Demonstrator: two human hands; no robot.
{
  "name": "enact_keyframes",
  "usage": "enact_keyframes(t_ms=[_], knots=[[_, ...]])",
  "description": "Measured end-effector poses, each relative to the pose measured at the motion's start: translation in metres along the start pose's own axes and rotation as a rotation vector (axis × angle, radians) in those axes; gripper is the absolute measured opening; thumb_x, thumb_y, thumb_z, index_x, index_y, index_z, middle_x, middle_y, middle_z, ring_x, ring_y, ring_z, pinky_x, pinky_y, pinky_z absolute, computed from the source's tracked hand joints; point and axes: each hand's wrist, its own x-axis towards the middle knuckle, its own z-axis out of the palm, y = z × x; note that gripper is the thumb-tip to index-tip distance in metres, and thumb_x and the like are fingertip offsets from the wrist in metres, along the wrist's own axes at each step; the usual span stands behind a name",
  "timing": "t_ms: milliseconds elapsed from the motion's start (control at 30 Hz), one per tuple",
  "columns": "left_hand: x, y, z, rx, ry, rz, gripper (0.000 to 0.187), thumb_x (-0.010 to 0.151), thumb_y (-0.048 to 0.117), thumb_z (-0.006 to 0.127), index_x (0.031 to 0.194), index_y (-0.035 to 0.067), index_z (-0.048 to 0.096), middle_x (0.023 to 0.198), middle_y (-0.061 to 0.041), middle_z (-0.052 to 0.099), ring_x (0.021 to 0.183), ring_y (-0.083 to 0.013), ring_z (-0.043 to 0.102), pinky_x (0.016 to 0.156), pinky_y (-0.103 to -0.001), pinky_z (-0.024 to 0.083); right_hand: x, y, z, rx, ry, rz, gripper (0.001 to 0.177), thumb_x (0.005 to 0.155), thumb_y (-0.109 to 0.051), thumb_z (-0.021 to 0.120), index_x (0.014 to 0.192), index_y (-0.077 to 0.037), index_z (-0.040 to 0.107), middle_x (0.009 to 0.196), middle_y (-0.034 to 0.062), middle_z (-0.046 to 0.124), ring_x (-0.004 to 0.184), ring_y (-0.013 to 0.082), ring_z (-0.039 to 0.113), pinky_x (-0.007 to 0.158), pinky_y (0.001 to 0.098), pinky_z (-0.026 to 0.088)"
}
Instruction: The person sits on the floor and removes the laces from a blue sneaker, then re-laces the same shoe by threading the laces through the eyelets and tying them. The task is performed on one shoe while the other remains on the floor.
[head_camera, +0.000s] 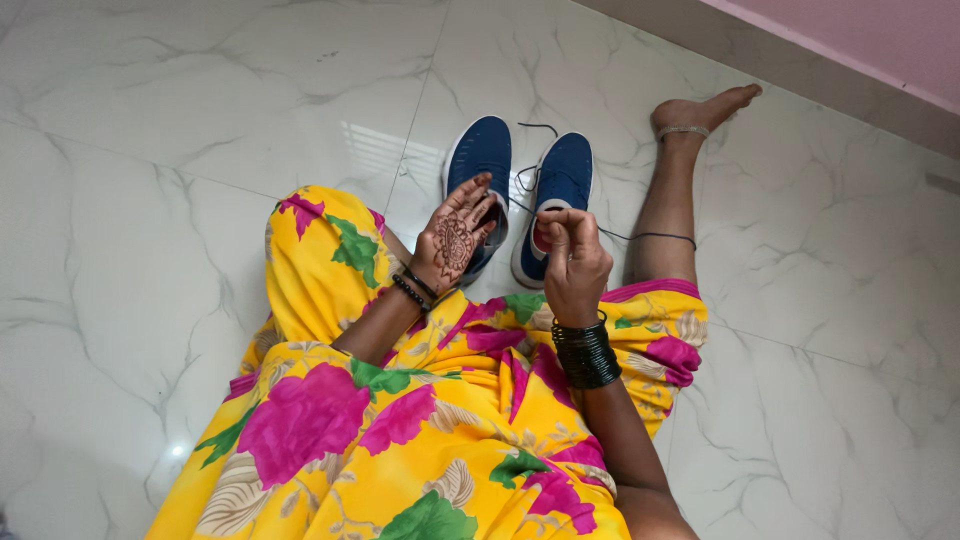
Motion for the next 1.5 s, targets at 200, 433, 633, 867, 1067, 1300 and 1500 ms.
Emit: enact_keyframes(t_ms=[200, 433, 633, 867, 1067, 1300, 1500], knots=[[-0.001, 0.037, 0.007, 0.867, -0.253, -0.036, 0.051, 0.091, 0.010, 0.038, 0.132, 0.006, 0.068, 0.166, -0.010, 0.041, 0.137, -0.0275, 0.054, 0.108, -0.034, 0.046, 0.020, -0.001, 0.010, 0.152, -0.092, -0.031, 0.007, 0.108, -0.002, 0.057, 0.109, 0.000, 0.063, 0.099, 0.0091, 0.078, 0.090, 0.0148, 0.077, 0.079, 0.0275, 0.061], [0.039, 0.049, -0.005, 1.331, -0.461, 0.221, 0.064, 0.074, -0.018, 0.051, 0.134, 0.001, 0.064, 0.146, -0.015, 0.063, 0.139, -0.0319, 0.059, 0.115, -0.037, 0.047, 0.033, -0.011, 0.029, 0.315, -0.127, -0.072, 0.008, 0.107, -0.001, 0.059, 0.114, 0.002, 0.061, 0.105, 0.0111, 0.076, 0.096, 0.0146, 0.076, 0.084, 0.0283, 0.062], [0.031, 0.067, -0.007, 1.307, -0.370, 0.171, 0.079, 0.065, -0.021, 0.056, 0.139, 0.005, 0.060, 0.146, -0.015, 0.061, 0.137, -0.0286, 0.058, 0.111, -0.035, 0.049, 0.016, 0.031, 0.054, -0.133, -0.195, 0.174, 0.025, 0.094, -0.017, 0.074, 0.108, 0.001, 0.065, 0.090, 0.0159, 0.075, 0.077, 0.0233, 0.075, 0.068, 0.0350, 0.059], [0.026, 0.070, -0.001, 1.265, -0.382, 0.197, 0.080, 0.066, -0.019, 0.050, 0.142, 0.003, 0.060, 0.147, -0.016, 0.061, 0.138, -0.0279, 0.059, 0.110, -0.034, 0.049, -0.014, 0.093, 0.088, -0.503, -0.350, 0.101, 0.012, 0.091, -0.017, 0.077, 0.095, -0.008, 0.071, 0.088, 0.0182, 0.075, 0.081, 0.0390, 0.072, 0.073, 0.0474, 0.057], [0.031, 0.065, -0.001, 1.121, -0.378, 0.185, 0.070, 0.076, -0.014, 0.053, 0.143, 0.005, 0.059, 0.150, -0.017, 0.059, 0.137, -0.0276, 0.061, 0.113, -0.036, 0.051, -0.012, 0.100, 0.087, -0.344, -0.360, 0.289, 0.032, 0.082, -0.026, 0.083, 0.094, -0.002, 0.066, 0.078, 0.0189, 0.073, 0.073, 0.0374, 0.072, 0.068, 0.0476, 0.056], [0.031, 0.066, -0.001, 1.119, -0.374, 0.204, 0.072, 0.075, -0.009, 0.047, 0.145, 0.005, 0.059, 0.151, -0.017, 0.059, 0.142, -0.0283, 0.058, 0.116, -0.036, 0.050, -0.006, 0.093, 0.088, -0.406, -0.328, 0.156, 0.015, 0.087, -0.018, 0.078, 0.089, -0.004, 0.075, 0.081, 0.0188, 0.074, 0.075, 0.0355, 0.073, 0.070, 0.0430, 0.058], [0.038, 0.063, 0.004, 1.129, -0.474, 0.275, 0.069, 0.080, -0.005, 0.049, 0.149, 0.002, 0.055, 0.154, -0.018, 0.057, 0.147, -0.0312, 0.053, 0.121, -0.041, 0.043, 0.019, 0.069, 0.062, 0.009, -0.379, 0.394, 0.017, 0.096, -0.017, 0.070, 0.101, -0.001, 0.074, 0.081, 0.0088, 0.078, 0.075, 0.0148, 0.078, 0.067, 0.0289, 0.059]])
